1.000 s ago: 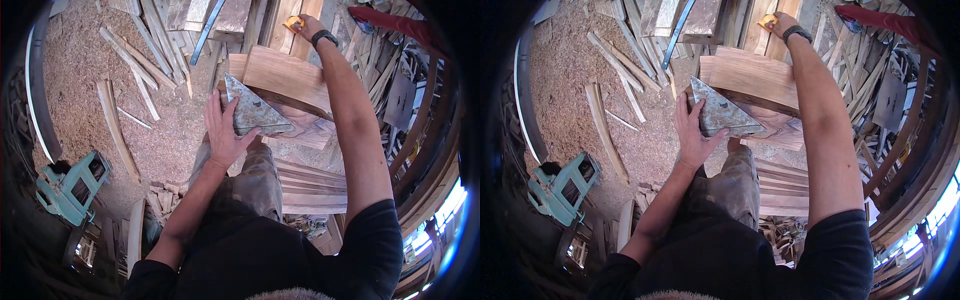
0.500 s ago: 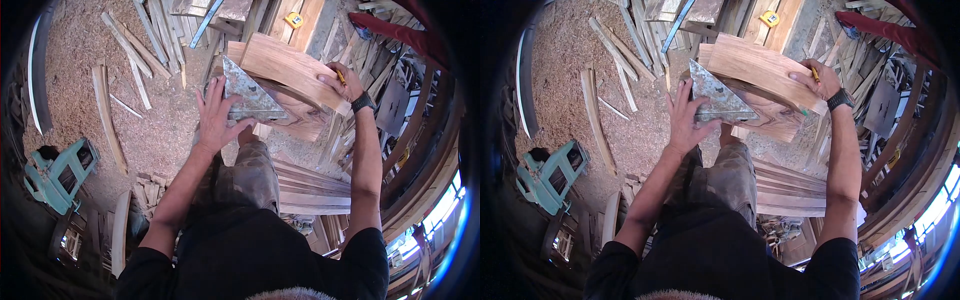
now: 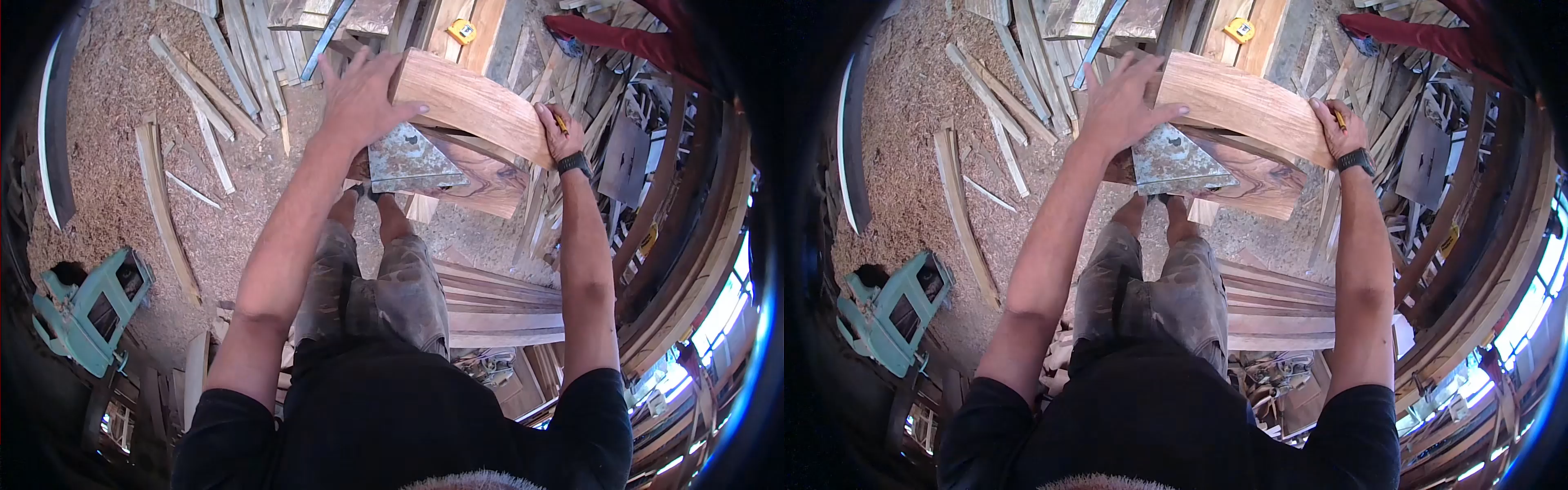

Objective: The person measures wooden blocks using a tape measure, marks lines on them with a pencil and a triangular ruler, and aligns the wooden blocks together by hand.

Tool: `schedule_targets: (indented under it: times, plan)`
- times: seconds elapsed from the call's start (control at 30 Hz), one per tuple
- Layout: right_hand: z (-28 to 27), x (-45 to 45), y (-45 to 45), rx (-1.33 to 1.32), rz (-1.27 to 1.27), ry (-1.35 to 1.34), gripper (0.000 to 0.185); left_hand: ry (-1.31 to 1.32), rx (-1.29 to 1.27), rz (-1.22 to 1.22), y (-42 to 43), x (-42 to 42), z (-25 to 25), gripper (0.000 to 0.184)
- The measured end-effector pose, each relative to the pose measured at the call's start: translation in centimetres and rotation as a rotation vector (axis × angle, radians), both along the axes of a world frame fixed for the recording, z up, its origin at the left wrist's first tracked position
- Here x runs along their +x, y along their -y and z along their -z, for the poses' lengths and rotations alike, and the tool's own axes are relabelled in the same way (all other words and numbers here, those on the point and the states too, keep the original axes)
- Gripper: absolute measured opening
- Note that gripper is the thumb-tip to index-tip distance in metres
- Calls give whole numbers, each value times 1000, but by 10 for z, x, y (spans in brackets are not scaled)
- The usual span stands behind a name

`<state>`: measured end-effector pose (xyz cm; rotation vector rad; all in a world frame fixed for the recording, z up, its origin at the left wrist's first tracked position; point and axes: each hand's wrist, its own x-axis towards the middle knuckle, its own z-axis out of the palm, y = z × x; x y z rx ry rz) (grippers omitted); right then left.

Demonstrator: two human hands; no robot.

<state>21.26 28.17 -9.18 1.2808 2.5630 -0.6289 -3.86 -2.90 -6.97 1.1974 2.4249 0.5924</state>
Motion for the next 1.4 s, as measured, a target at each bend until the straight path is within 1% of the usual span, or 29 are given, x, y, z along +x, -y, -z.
schedule_targets:
  times: [0.03, 0.1, 0.17, 0.23, 0.3, 0.33, 0.37, 0.4, 0.43, 0.47, 0.5, 0.53, 0.6, 0.63, 0.7, 0.73, 0.77, 0.83, 0.9, 0.97, 1.03, 1.1, 1.13, 1.17, 1.23, 1.27, 1.3, 1.37, 1.4]
  plan:
    - [3, 1, -1, -8, -11, -8, 63, 6, -1, 5, -6, -3, 1, 79]
    - [9, 4, -5, -16, -15, -30, 62, 45, -105, 100, -15, -5, 9, 88]
    - [17, 8, -7, -66, 50, -128, 60, 84, -117, 86, -19, -6, 17, 89]
    - [27, 10, -11, -63, 91, -160, 61, 105, -118, 60, -26, -11, 23, 90]
    - [40, 15, -20, -69, 256, -188, 64, 268, -279, 77, -33, -16, 25, 96]
    - [44, 18, -24, -137, 305, -222, 66, 265, -277, 73, -36, -20, 26, 96]
    - [49, 22, -25, -138, 299, -226, 66, 340, -251, 79, -38, -26, 29, 98]
    - [54, 25, -26, -206, 365, -318, 65, 412, -223, 84, -41, -33, 34, 101]
    - [59, 27, -30, -275, 427, -410, 64, 405, -220, 74, -46, -44, 38, 101]
    - [49, 23, -28, -376, 441, -425, 58, 516, -287, 125, -51, -54, 46, 102]
    - [48, 26, -28, -379, 429, -432, 58, 626, -352, 174, -55, -59, 47, 104]
    - [48, 26, -30, -502, 554, -483, 56, 614, -353, 182, -58, -63, 47, 92]
    - [36, 21, -20, -800, 844, -595, 50, 642, -339, 110, -57, -68, 40, 94]
    - [43, 28, -20, -819, 843, -588, 50, 685, -338, 68, -56, -65, 38, 96]
    - [60, 43, -27, -1059, 967, -700, 47, 697, -386, 20, -60, -63, 44, 98]
    - [65, 44, -28, -992, 1004, -652, 41, 616, -343, 9, -63, -58, 50, 102]
    - [62, 42, -23, -1003, 993, -649, 41, 539, -301, -2, -65, -54, 54, 105]
    - [49, 41, -6, -1027, 1064, -707, 41, 554, -311, -11, -70, -50, 34, 103]
    - [42, 44, 6, -1018, 1064, -737, 44, 565, -318, -5, -75, -45, 23, 101]
    - [45, 54, 12, -1004, 984, -896, 49, 612, -95, -12, -75, -42, 21, 96]
    - [29, 58, 21, -983, 960, -980, 52, 662, -114, -15, -75, -37, 6, 96]
    - [16, 62, 25, -887, 817, -1192, 52, 692, 60, -132, -76, -28, -5, 99]
    - [4, 64, 26, -794, 750, -1224, 50, 708, 136, -164, -75, -19, -16, 98]
    - [-12, 65, 27, -790, 754, -1236, 50, 701, 136, -153, -75, -12, -24, 98]
    - [-39, 69, 27, -837, 785, -1479, 46, 818, 316, -292, -77, -5, -39, 94]
    - [-47, 71, 27, -790, 814, -1557, 46, 778, 342, -307, -78, -1, -49, 88]
    - [-52, 74, 26, -782, 812, -1571, 46, 772, 347, -295, -79, 3, -59, 88]
    - [-63, 75, 24, -762, 937, -1653, 44, 772, 476, -266, -80, 10, -85, 85]
    - [-70, 76, 25, -791, 903, -1598, 42, 728, 436, -272, -81, 11, -98, 83]
